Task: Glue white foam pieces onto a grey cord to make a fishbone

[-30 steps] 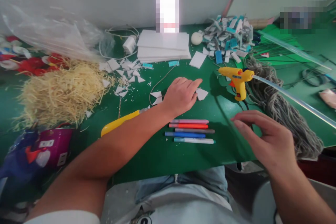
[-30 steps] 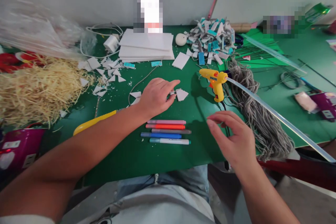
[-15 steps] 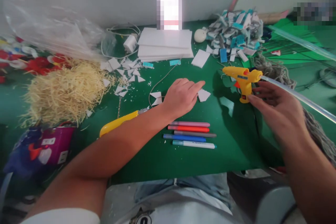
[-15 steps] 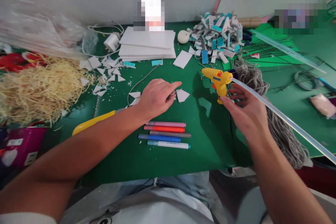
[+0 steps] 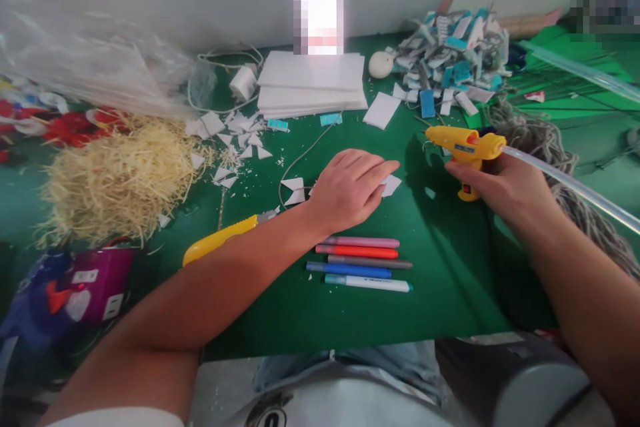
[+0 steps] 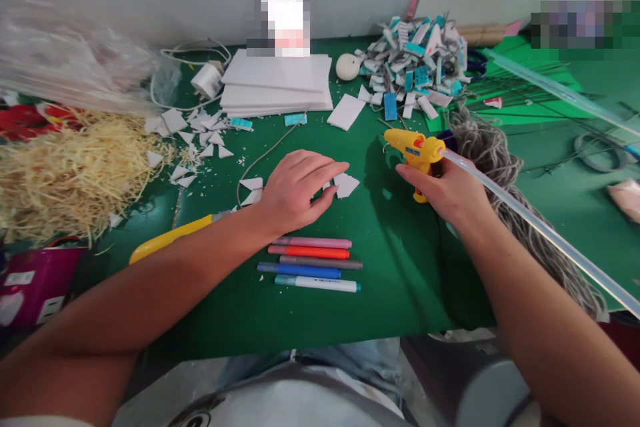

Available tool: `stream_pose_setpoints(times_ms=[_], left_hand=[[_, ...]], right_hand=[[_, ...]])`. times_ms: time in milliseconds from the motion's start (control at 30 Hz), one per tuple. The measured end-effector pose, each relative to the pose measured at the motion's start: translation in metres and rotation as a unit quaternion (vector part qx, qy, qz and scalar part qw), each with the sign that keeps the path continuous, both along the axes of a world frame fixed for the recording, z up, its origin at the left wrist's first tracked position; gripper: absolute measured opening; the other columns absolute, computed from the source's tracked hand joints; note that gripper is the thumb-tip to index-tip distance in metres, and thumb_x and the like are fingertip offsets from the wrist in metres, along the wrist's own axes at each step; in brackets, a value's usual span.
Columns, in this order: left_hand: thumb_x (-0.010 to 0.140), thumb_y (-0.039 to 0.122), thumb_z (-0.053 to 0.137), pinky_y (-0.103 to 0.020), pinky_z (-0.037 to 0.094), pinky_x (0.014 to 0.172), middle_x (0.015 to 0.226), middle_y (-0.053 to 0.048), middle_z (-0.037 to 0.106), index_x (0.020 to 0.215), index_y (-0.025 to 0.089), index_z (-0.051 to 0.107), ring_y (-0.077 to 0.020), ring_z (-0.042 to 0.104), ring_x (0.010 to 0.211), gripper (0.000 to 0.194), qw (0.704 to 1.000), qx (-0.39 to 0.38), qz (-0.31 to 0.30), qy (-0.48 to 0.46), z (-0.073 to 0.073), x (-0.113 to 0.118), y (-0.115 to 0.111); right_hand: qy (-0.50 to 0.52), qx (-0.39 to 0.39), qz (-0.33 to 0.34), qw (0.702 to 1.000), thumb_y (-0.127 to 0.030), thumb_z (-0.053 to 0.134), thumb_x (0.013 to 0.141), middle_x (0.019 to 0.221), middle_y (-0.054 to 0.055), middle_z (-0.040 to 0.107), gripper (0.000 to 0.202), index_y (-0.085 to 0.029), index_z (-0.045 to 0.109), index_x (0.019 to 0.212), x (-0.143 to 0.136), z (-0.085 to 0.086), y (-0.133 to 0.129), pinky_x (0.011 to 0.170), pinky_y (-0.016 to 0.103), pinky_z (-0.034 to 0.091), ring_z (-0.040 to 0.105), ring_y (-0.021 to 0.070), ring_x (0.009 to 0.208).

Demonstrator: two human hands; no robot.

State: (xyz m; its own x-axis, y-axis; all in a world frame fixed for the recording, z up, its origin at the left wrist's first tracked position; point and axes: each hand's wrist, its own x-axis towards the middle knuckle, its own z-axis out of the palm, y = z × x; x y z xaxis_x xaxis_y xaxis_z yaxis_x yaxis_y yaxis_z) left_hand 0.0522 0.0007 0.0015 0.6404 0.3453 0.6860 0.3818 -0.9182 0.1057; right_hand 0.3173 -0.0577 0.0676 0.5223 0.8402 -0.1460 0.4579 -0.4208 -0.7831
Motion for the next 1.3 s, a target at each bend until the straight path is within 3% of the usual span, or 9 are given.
stream_pose_setpoints(times_ms=[233, 333, 500, 667, 833, 1000, 1167, 1300], left_hand=[[0.113, 0.012, 0.051, -0.039, 0.059, 0.097, 0.114, -0.011, 0.086, 0.131, 0.013, 0.073, -0.0232, 0.081, 0.107, 0.028, 0.999, 0.019, -0.006, -0.028, 0.000, 0.001, 0.002], [0.113, 0.012, 0.052, -0.039, 0.059, 0.097, 0.115, -0.011, 0.086, 0.131, 0.013, 0.071, -0.0233, 0.080, 0.107, 0.027, 0.999, 0.012, -0.006, -0.030, 0.000, 0.001, 0.002], [0.112, 0.013, 0.055, -0.038, 0.058, 0.097, 0.115, -0.010, 0.084, 0.132, 0.012, 0.070, -0.0228, 0.078, 0.106, 0.025, 0.998, 0.032, -0.027, -0.049, -0.004, 0.001, 0.005], [0.113, 0.014, 0.053, -0.040, 0.058, 0.098, 0.117, -0.009, 0.084, 0.134, 0.016, 0.070, -0.0233, 0.078, 0.107, 0.027, 0.998, 0.020, -0.028, -0.046, -0.006, 0.000, 0.007], [0.112, 0.013, 0.056, -0.040, 0.059, 0.098, 0.115, -0.008, 0.085, 0.132, 0.016, 0.070, -0.0230, 0.079, 0.105, 0.025, 0.998, 0.020, -0.024, -0.046, -0.005, 0.000, 0.006], [0.111, 0.013, 0.057, -0.040, 0.061, 0.097, 0.114, -0.007, 0.085, 0.131, 0.017, 0.070, -0.0221, 0.080, 0.103, 0.023, 0.998, 0.027, -0.028, -0.047, -0.002, 0.000, 0.007], [0.109, 0.012, 0.060, -0.040, 0.062, 0.097, 0.111, -0.009, 0.085, 0.128, 0.014, 0.071, -0.0228, 0.079, 0.099, 0.021, 0.998, 0.029, -0.030, -0.041, -0.001, -0.001, 0.007], [0.109, 0.010, 0.060, -0.040, 0.061, 0.098, 0.111, -0.009, 0.085, 0.127, 0.015, 0.071, -0.0228, 0.079, 0.098, 0.021, 0.998, 0.027, -0.037, -0.048, -0.001, 0.001, 0.007]], right_hand=[[-0.012, -0.017, -0.005, 1.000, -0.020, 0.087, 0.076, 0.077, 0.004, 0.078, 0.015, -0.026, 0.074, 0.077, -0.011, 0.006, 0.010, 0.070, 0.036, 0.055, 0.068, 0.0223, 0.074], [-0.004, 0.012, -0.010, 1.000, -0.016, 0.081, 0.079, 0.073, 0.002, 0.075, 0.017, -0.027, 0.070, 0.073, -0.014, 0.010, 0.011, 0.067, 0.033, 0.053, 0.066, 0.0192, 0.070], [0.047, 0.057, 0.000, 0.997, -0.027, 0.077, 0.075, 0.059, 0.000, 0.064, 0.012, -0.025, 0.069, 0.066, -0.012, 0.007, 0.006, 0.053, 0.030, 0.049, 0.059, 0.0160, 0.052], [0.121, 0.098, 0.033, 0.987, -0.047, 0.079, 0.064, 0.065, 0.001, 0.070, 0.027, -0.024, 0.069, 0.072, -0.008, -0.007, 0.006, 0.046, 0.027, 0.040, 0.055, 0.0122, 0.044], [0.164, 0.108, 0.035, 0.980, -0.045, 0.080, 0.060, 0.062, 0.000, 0.069, 0.028, -0.023, 0.067, 0.071, -0.007, -0.018, 0.009, 0.047, 0.026, 0.035, 0.053, 0.0105, 0.044], [0.215, 0.109, 0.047, 0.969, -0.042, 0.082, 0.059, 0.066, -0.002, 0.068, 0.037, -0.023, 0.070, 0.088, -0.008, -0.013, 0.010, 0.048, 0.028, 0.038, 0.049, 0.0103, 0.048], [0.261, 0.096, 0.062, 0.959, -0.037, 0.079, 0.053, 0.066, -0.003, 0.067, 0.037, -0.026, 0.065, 0.086, -0.009, -0.006, 0.012, 0.049, 0.028, 0.040, 0.050, 0.0103, 0.050], [0.284, 0.092, 0.058, 0.953, -0.036, 0.075, 0.050, 0.066, -0.004, 0.066, 0.047, -0.026, 0.068, 0.095, -0.011, -0.002, 0.012, 0.051, 0.028, 0.041, 0.049, 0.0106, 0.050]])
